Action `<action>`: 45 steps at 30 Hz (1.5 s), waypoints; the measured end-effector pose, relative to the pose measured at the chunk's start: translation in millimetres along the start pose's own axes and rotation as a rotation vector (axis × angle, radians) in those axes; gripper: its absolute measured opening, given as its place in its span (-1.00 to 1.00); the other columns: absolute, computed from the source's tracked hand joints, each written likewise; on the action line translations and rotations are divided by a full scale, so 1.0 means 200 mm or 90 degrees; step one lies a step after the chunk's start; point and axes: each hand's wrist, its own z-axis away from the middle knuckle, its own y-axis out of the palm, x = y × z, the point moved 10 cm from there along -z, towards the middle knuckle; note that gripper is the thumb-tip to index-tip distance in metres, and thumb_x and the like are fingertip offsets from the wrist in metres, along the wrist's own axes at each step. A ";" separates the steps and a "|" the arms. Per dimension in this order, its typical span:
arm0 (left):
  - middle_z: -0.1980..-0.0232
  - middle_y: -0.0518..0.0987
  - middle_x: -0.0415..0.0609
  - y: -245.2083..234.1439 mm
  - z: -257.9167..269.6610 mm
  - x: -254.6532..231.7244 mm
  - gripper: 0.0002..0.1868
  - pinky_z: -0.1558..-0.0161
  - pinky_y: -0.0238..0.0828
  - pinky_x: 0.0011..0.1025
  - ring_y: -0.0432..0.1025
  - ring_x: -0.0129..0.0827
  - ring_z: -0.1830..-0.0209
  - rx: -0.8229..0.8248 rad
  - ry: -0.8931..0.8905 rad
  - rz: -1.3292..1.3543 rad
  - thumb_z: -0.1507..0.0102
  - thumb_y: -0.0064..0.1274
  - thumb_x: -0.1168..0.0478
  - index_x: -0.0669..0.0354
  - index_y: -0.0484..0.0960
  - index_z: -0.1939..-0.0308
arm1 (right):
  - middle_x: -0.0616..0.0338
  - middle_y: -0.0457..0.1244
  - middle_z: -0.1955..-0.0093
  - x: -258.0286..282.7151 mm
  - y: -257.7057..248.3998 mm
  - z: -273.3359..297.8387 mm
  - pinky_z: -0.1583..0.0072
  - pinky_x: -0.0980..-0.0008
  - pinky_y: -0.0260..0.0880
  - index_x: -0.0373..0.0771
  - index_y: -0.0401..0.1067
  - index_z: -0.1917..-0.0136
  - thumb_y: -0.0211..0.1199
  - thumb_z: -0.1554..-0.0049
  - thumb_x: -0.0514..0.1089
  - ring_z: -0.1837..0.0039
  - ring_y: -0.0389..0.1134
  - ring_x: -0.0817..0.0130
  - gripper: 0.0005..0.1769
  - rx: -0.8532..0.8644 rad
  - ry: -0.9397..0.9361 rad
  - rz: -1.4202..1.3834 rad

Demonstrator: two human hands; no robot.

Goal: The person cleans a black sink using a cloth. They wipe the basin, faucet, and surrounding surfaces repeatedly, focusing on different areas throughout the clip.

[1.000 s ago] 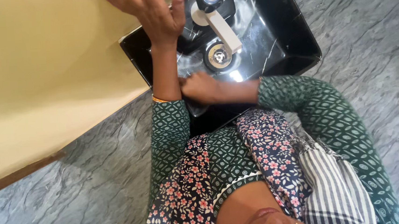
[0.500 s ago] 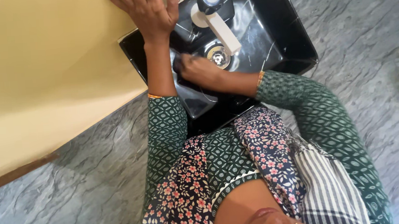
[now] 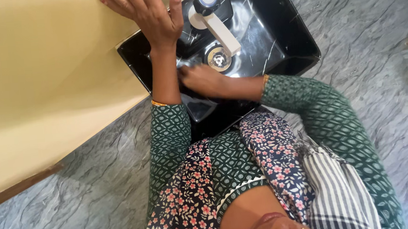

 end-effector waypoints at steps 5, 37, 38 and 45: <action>-0.48 0.07 0.32 0.09 0.06 -0.18 -0.21 -0.56 -0.33 0.36 -0.20 0.28 -0.59 0.034 0.156 0.067 -0.51 -0.28 -0.46 0.16 0.32 -0.41 | -0.07 0.26 -0.03 -0.06 0.03 -0.39 0.16 0.11 0.42 -0.30 0.37 -0.29 0.11 -0.15 -0.11 0.06 0.36 0.00 -0.54 -0.190 -0.094 0.015; 0.08 0.73 -0.08 0.37 0.08 -0.30 -0.50 -0.06 0.62 -0.39 0.68 -0.41 0.07 0.487 -0.145 0.590 -0.05 0.46 0.33 0.16 0.61 -0.03 | 0.00 0.30 -0.21 -0.39 -1.36 0.12 -0.17 0.19 0.47 -0.25 0.61 -0.18 0.44 -0.06 -0.41 -0.19 0.42 0.04 -0.61 -0.376 0.039 -0.075; 0.09 0.70 -0.07 0.37 0.09 -0.29 -0.46 -0.02 0.61 -0.39 0.64 -0.40 0.10 0.483 -0.172 0.620 -0.04 0.43 0.34 0.17 0.58 -0.07 | 0.01 0.31 -0.21 -0.43 -1.35 0.12 -0.17 0.21 0.47 -0.26 0.60 -0.19 0.45 -0.10 -0.40 -0.18 0.43 0.07 -0.63 -0.371 0.044 -0.101; 0.00 0.63 -0.08 0.27 0.01 -0.35 -0.28 -0.08 0.56 -0.39 0.56 -0.40 0.00 0.446 -0.155 0.725 -0.01 0.39 0.40 0.23 0.45 -0.23 | 0.03 0.30 -0.06 -0.48 -1.33 0.18 -0.11 0.20 0.45 -0.27 0.62 -0.13 0.52 0.01 -0.34 -0.11 0.41 0.09 -0.61 -0.318 0.031 -0.144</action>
